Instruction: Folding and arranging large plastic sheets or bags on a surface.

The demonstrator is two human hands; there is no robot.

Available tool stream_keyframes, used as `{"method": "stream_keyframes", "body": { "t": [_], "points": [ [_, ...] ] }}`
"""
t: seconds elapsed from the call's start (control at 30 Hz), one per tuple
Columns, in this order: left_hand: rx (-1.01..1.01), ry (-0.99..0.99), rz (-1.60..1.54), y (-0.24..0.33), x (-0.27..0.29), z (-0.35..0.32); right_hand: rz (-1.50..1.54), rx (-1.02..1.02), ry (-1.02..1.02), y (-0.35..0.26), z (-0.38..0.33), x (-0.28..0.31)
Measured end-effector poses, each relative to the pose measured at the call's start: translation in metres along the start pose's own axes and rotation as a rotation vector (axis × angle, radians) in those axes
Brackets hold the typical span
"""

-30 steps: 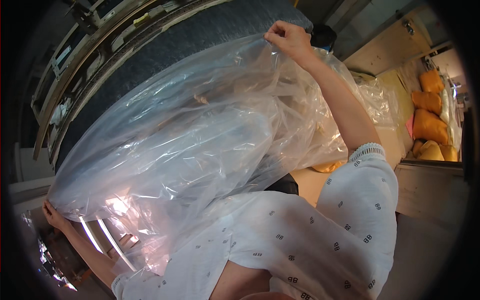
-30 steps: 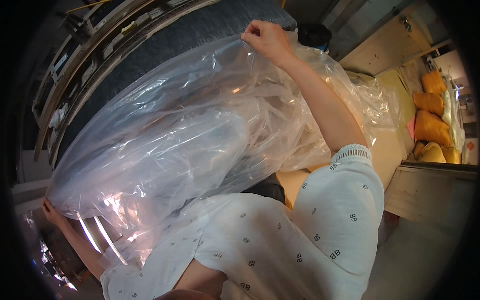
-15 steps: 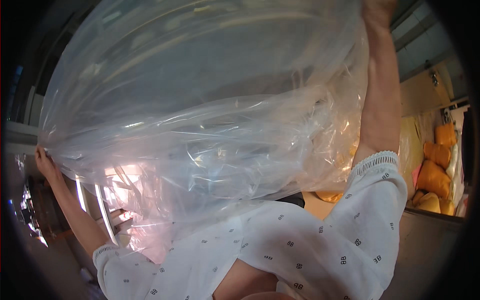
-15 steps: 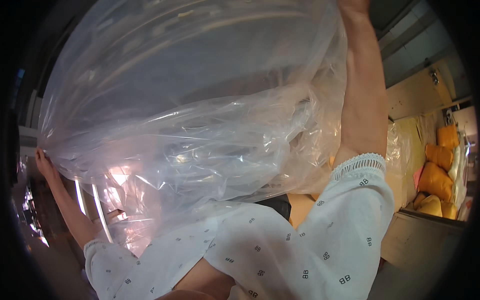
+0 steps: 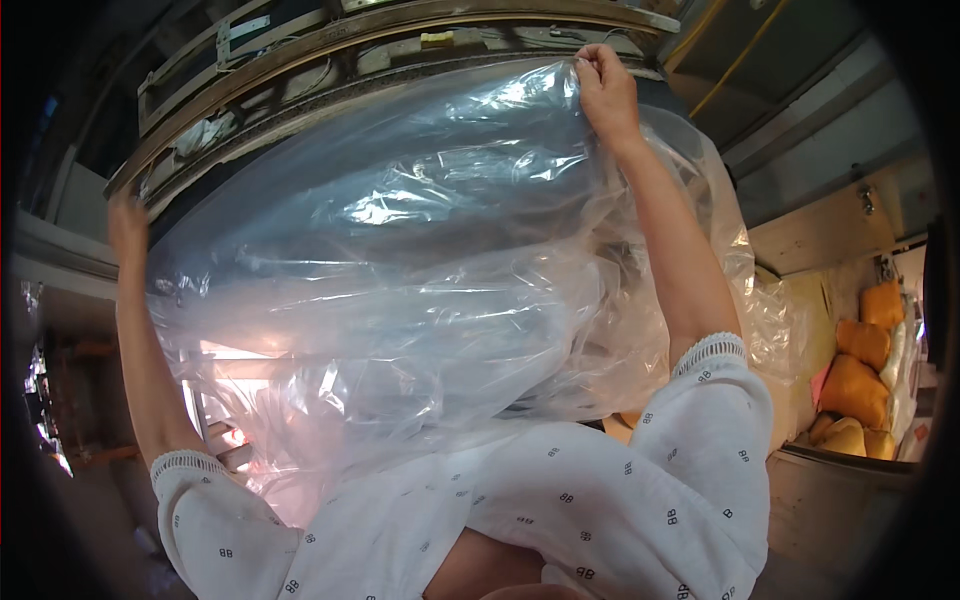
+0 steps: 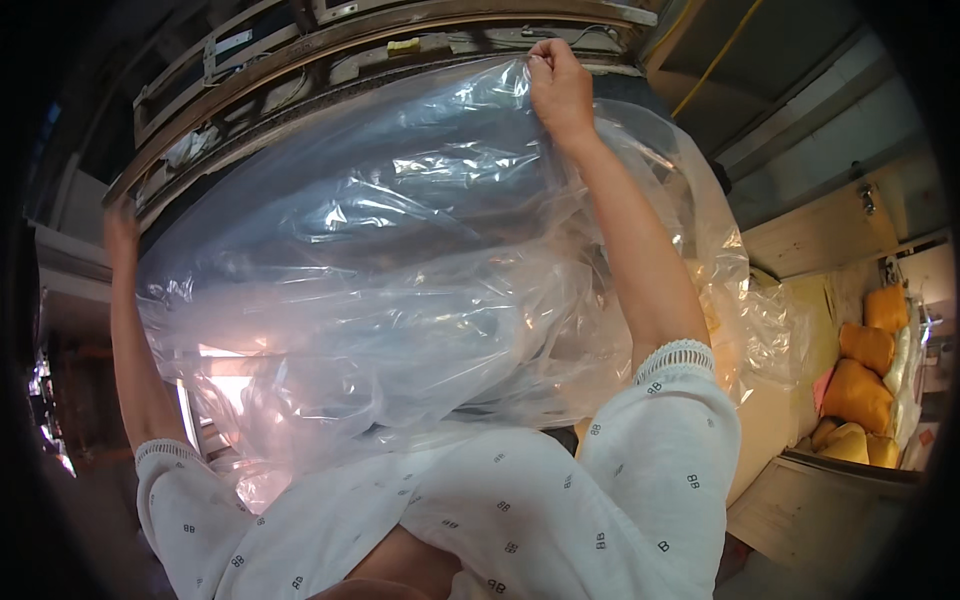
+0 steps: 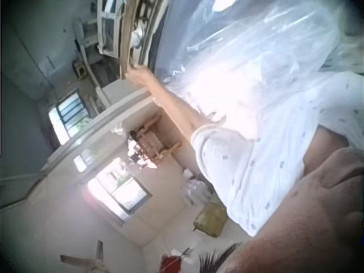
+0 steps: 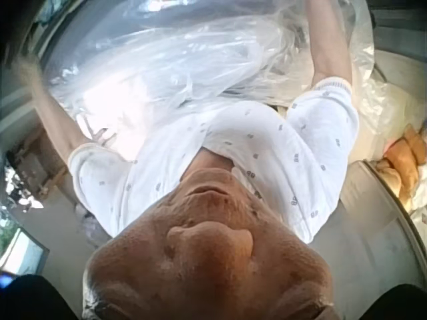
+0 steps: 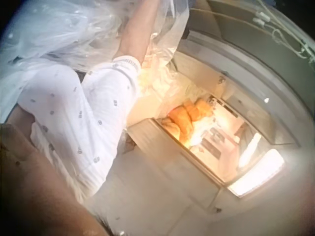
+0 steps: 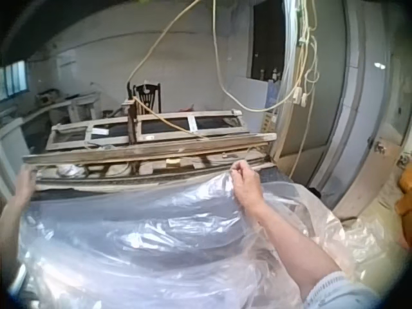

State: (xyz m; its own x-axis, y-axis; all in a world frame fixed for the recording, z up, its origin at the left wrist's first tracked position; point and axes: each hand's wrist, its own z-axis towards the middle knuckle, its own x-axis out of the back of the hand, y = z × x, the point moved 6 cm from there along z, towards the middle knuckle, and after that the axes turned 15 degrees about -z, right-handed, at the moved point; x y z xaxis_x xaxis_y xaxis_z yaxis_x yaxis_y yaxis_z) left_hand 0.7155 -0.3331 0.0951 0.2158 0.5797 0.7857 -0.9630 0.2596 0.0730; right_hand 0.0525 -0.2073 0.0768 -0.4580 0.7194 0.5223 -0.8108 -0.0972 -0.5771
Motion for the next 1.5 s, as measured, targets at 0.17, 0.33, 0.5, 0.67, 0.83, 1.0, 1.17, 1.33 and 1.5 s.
{"method": "stream_keyframes", "body": {
  "t": [0.17, 0.33, 0.5, 0.67, 0.83, 1.0, 1.17, 1.33, 1.5],
  "points": [
    [0.003, -0.451, -1.263, 0.348, 0.017, 0.008, 0.006, 0.097, 0.04, -0.032, 0.001, 0.022],
    [-0.409, -0.042, -1.207, 0.493, 0.023, 0.001, -0.035, 0.167, 0.084, -0.056, -0.003, 0.043],
    [-0.346, -0.046, -1.425, 0.532, 0.001, 0.001, -0.105, 0.232, 0.121, -0.063, -0.011, 0.064],
    [-0.241, -0.035, -1.612, 0.536, 0.0, -0.012, -0.087, 0.248, 0.049, -0.066, -0.022, 0.07],
    [-0.249, -0.053, -1.58, 0.526, -0.008, -0.025, -0.032, 0.322, -0.062, -0.069, -0.035, 0.07],
    [-0.128, -0.147, -1.497, 0.471, -0.015, -0.05, 0.041, 0.191, -0.466, -0.034, -0.069, 0.07],
    [0.122, -0.188, -1.34, 0.372, -0.028, -0.085, -0.582, 0.41, -0.241, 0.016, -0.113, 0.087],
    [0.349, -0.095, -1.179, 0.224, -0.004, -0.115, -0.796, 0.18, 0.067, 0.076, -0.132, 0.133],
    [0.397, 0.04, -0.488, -0.033, 0.067, -0.151, -0.828, -0.087, -0.095, 0.106, -0.198, 0.174]
  ]
}}
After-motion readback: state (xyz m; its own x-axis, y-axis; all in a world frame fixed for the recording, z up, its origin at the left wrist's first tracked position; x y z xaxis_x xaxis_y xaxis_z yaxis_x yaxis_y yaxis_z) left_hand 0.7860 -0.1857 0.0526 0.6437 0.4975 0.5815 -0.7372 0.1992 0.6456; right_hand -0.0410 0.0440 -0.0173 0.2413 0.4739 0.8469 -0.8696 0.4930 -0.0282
